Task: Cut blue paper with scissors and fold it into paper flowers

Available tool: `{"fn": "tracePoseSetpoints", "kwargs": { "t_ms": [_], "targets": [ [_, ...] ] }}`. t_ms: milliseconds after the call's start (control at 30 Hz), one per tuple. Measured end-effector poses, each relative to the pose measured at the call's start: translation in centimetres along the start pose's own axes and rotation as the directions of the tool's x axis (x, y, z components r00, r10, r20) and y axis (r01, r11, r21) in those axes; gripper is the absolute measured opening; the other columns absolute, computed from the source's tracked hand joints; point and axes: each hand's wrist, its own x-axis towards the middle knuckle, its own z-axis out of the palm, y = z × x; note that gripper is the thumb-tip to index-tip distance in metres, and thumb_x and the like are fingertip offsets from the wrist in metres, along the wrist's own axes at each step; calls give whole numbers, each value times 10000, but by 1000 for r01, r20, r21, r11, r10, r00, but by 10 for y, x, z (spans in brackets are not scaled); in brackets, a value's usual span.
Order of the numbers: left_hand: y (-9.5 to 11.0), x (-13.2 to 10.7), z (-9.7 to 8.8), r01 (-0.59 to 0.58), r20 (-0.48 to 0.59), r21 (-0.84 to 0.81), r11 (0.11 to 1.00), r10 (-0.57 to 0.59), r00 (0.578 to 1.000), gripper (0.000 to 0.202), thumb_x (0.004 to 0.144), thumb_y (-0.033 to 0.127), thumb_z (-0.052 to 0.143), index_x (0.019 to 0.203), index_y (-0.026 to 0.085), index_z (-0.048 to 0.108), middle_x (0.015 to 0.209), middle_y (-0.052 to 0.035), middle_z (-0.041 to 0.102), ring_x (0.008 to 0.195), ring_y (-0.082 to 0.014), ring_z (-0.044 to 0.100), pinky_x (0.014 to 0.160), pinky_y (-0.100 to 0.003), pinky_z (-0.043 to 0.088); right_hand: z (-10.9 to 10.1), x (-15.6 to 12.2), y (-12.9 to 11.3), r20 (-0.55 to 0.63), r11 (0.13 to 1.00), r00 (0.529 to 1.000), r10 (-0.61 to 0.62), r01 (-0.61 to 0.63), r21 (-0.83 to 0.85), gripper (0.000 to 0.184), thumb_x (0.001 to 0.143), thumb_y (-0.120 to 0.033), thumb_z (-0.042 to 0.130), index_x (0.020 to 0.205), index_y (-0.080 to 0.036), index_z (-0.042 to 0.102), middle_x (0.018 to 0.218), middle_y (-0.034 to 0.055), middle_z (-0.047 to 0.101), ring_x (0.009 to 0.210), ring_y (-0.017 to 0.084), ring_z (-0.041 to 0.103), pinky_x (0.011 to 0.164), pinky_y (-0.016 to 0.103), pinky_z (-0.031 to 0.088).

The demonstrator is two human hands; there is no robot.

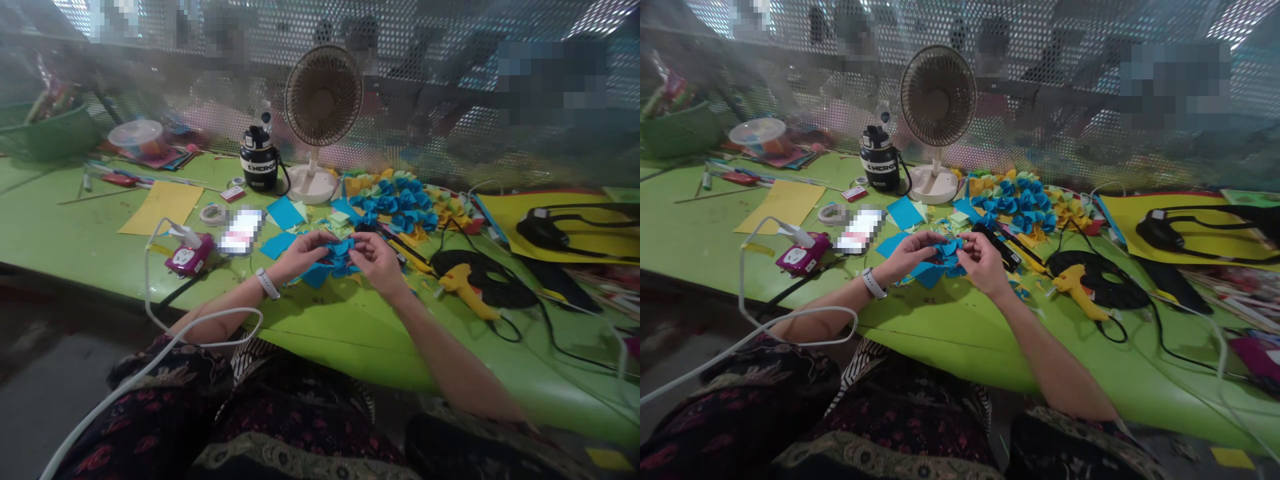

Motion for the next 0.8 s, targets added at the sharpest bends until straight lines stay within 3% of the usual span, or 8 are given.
{"fn": "tracePoseSetpoints", "kwargs": {
  "t_ms": [800],
  "targets": [
    [-2, 0, 0, -7, 19, 19, 1000, 6, 1000, 209, 845, 137, 639, 1053, 154, 650, 958, -41, 685, 778, -108, 674, 761, -273, 589, -1, 0, 3, 0, 996, 999, -33, 32, -86, 349, 780, -343, 679, 1088, -197, 604, 824, 30, 667, 708, 176, 644, 666, 338, 568]
  ]
}}
